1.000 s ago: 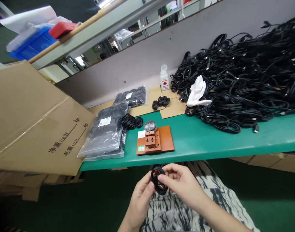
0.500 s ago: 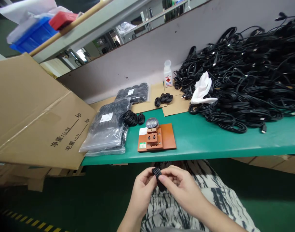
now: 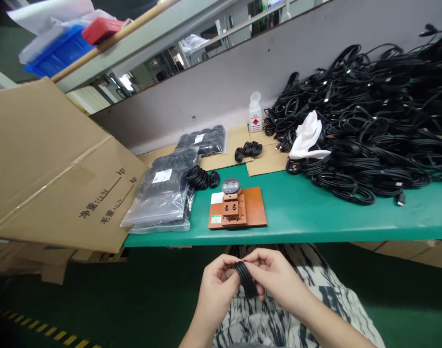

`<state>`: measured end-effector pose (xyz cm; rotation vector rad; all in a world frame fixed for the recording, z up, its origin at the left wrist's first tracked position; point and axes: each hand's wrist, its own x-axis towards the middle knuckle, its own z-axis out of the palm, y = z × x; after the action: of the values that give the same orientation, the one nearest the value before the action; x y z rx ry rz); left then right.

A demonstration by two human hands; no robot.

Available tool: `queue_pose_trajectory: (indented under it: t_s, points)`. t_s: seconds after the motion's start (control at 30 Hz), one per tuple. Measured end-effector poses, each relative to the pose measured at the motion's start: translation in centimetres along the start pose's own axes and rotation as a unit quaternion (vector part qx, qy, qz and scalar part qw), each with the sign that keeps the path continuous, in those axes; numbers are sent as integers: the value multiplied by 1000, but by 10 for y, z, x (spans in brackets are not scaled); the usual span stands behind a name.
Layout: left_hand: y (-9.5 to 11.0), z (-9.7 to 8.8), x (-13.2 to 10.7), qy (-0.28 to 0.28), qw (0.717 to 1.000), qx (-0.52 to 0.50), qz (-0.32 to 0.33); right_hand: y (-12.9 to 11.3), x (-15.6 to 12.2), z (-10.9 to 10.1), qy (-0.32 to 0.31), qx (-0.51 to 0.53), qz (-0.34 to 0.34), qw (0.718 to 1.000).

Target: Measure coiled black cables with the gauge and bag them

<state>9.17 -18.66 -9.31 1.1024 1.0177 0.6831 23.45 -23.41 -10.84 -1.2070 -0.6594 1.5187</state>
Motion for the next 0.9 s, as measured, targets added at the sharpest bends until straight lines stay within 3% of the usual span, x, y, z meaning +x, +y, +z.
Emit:
queue_pose_trajectory:
  t_s: [0.13, 0.23, 0.37, 0.5, 0.67, 0.8, 0.9]
  points:
    - [0, -8, -2, -67, 996, -52, 24, -1, 0, 2, 24, 2, -24, 999]
    - [4, -13, -2, -141, 987, -76, 26, -8, -4, 3, 43, -70, -99, 992]
    - [13, -17, 1, -191, 980, 45, 15, -19, -4, 4, 14, -203, -182, 962]
    - [18, -21, 5, -236, 969, 72, 10, -23, 1, 2, -10, -196, -183, 963]
    - [11, -21, 11, -223, 970, 98, 15, -26, 3, 3, -34, -185, -164, 968]
    - [6, -20, 17, -199, 960, 187, 57, -28, 5, 4, -37, -198, -183, 962]
    - [7, -22, 20, -196, 954, 213, 74, -27, 10, 2, -38, -133, -141, 980]
